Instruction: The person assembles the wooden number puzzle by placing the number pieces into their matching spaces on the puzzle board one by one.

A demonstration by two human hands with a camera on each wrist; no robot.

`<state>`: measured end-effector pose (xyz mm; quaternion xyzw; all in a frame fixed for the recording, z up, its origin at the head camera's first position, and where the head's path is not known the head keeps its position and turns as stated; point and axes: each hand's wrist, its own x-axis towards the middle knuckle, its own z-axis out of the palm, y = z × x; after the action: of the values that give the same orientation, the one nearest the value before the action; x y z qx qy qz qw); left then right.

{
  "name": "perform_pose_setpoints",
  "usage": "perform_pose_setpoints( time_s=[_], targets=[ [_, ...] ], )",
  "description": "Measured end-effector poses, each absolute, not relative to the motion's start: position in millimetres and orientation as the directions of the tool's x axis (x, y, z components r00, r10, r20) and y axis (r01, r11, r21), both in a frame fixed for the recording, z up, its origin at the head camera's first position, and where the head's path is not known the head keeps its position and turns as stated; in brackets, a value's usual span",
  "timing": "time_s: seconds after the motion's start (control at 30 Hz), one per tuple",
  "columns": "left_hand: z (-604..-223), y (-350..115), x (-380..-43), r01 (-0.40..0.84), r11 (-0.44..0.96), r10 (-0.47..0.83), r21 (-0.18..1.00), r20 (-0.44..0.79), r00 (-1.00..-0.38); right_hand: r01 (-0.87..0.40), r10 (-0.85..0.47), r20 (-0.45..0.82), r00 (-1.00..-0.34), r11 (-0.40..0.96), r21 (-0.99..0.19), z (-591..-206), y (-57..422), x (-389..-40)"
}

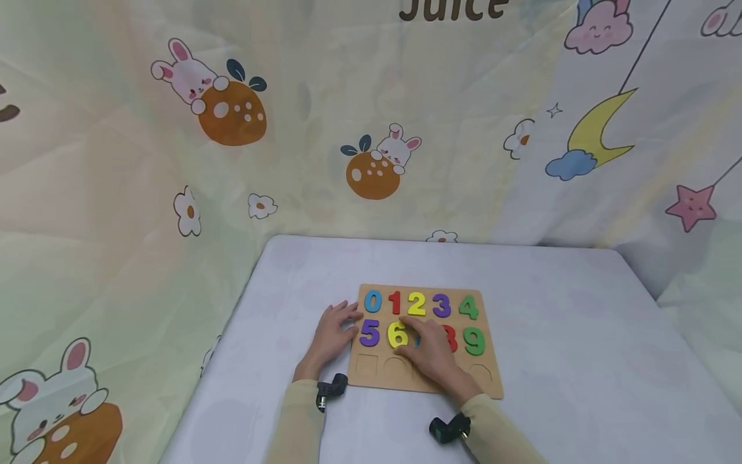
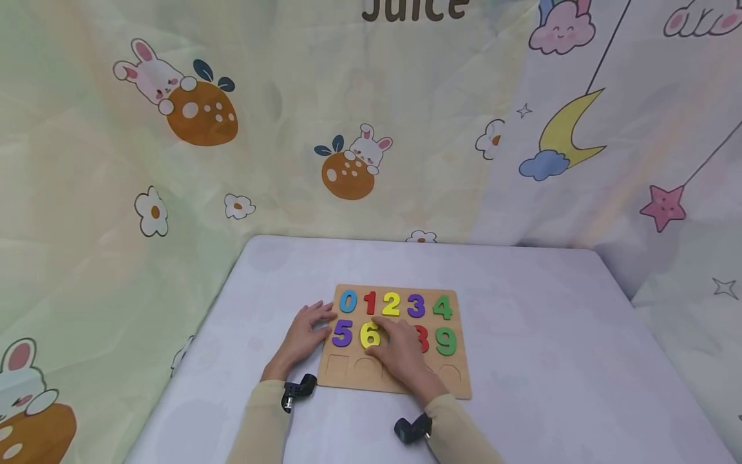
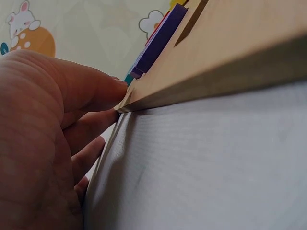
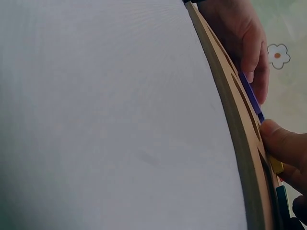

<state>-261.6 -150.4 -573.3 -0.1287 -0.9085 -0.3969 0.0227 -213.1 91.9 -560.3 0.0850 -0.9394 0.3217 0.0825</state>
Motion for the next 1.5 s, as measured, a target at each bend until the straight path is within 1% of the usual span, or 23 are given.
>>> perform_pose_setpoints(
  time_s=[0.2, 0.33, 0.63, 0.87, 1.13, 1.33, 1.5],
  targets=[
    [-573.4, -151.1, -260.5, 0.247, 0.644, 0.213, 0.724, 0.14, -0.967, -0.147, -0.04, 0.185, -0.982, 0.779, -0.61, -559.6, 85.1, -212.3],
    [-573.6, -151.5, -260.8, 0.254, 0.638, 0.214, 0.726, 0.15, -0.965, -0.12, -0.024, 0.16, -0.987, 0.774, -0.622, -559.0, 83.4, -212.5],
    [-571.4, -153.0, -261.6, 0.251, 0.652, 0.219, 0.715, 0.139, -0.966, -0.142, -0.042, 0.172, -0.984, 0.769, -0.623, -565.0, 82.7, -214.5],
    [-572.1, -151.0, -263.2, 0.27, 0.651, 0.228, 0.71, 0.156, -0.961, -0.187, -0.069, 0.211, -0.975, 0.768, -0.612, -567.6, 85.6, -215.6],
    [-572.3, -150.7, -262.8, 0.266, 0.651, 0.224, 0.711, 0.154, -0.962, -0.174, -0.079, 0.176, -0.981, 0.749, -0.639, -566.0, 87.2, -213.6],
    [-572.9, -150.2, -261.5, 0.26, 0.642, 0.218, 0.721, 0.153, -0.964, -0.183, -0.072, 0.193, -0.979, 0.729, -0.659, -564.1, 87.7, -212.2],
    [-572.9, -150.1, -261.2, 0.253, 0.639, 0.212, 0.726, 0.151, -0.966, -0.177, -0.061, 0.198, -0.978, 0.743, -0.645, -564.1, 86.6, -212.5]
  ],
)
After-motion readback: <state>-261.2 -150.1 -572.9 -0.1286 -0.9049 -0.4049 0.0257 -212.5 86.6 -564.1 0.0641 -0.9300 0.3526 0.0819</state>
